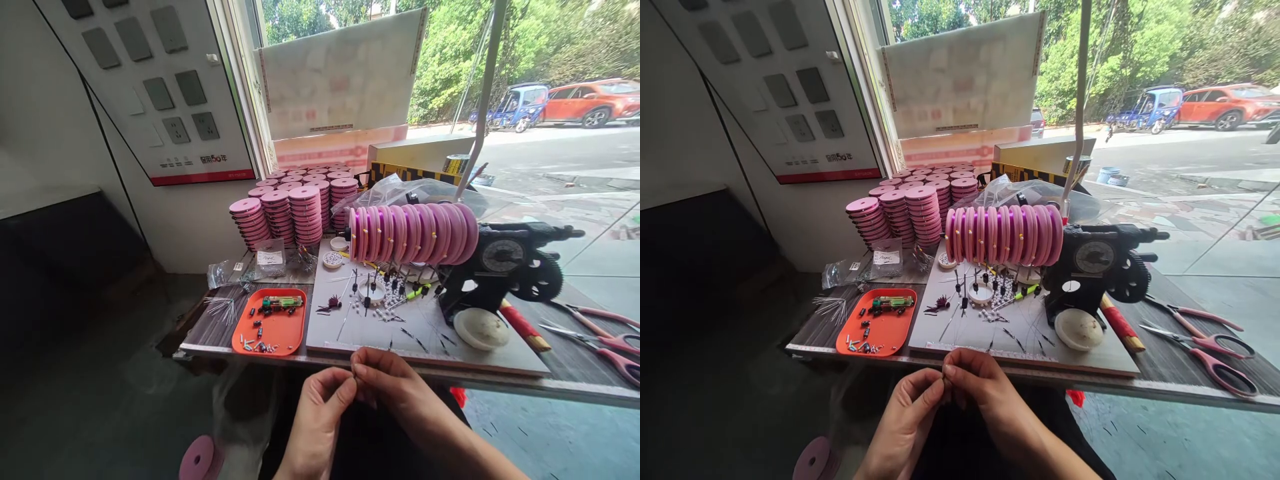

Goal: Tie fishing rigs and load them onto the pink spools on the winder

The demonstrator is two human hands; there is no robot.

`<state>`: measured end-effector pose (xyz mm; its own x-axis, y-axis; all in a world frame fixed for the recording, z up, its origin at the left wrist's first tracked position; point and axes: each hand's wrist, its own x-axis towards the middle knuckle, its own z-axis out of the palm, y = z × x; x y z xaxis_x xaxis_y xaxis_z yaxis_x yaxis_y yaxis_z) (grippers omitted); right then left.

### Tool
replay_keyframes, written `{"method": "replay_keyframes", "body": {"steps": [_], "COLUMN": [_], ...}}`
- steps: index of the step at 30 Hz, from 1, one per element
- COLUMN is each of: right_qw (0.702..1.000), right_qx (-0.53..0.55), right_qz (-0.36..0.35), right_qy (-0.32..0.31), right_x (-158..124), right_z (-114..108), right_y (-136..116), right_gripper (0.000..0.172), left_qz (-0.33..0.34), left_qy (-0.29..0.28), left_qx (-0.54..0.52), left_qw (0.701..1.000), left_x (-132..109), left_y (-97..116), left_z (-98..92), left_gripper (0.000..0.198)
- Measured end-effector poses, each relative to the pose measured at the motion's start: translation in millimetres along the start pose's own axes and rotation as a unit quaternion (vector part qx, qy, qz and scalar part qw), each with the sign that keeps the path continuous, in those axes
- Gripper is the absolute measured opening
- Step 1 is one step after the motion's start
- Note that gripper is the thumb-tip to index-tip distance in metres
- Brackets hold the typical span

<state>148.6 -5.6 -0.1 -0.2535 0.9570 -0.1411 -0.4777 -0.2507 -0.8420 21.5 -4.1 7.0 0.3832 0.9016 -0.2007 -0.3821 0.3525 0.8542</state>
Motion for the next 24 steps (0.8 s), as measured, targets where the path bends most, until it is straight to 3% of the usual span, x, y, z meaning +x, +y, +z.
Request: {"method": "replay_keyframes", "body": {"steps": [5, 12, 19, 22, 24], "right_qw": [1.000, 1.000, 0.991, 0.951, 0.866], "right_qx": [0.000, -0.018, -0.124, -0.270, -0.401], "right_qz": [0.008, -0.002, -0.046, -0.124, -0.217], "right_qy": [-0.003, -0.005, 0.025, 0.090, 0.207], "right_x": [-1.6, -1.4, -7.3, -27.8, -44.6], "right_z": [1.2, 0.7, 6.0, -4.0, -19.4], "right_y": [-1.7, -1.3, -5.5, -20.4, -32.5], "right_gripper": [0.025, 0.025, 0.026, 0.021, 0.019], "left_qz": [-0.005, -0.008, -0.035, -0.035, -0.017], "left_qy": [0.001, 0.058, 0.117, 0.138, 0.135], "left_qx": [-0.018, -0.064, -0.090, -0.079, -0.054], "left_qw": [1.000, 0.996, 0.988, 0.987, 0.989], "left_x": [-1.1, -4.4, -6.0, -5.9, -5.8], "left_y": [3.7, 6.3, 5.6, 4.5, 4.6], "left_z": [2.6, 10.5, 14.5, 14.3, 15.2], "left_gripper": [0.011, 0.006, 0.008, 0.011, 0.010]}}
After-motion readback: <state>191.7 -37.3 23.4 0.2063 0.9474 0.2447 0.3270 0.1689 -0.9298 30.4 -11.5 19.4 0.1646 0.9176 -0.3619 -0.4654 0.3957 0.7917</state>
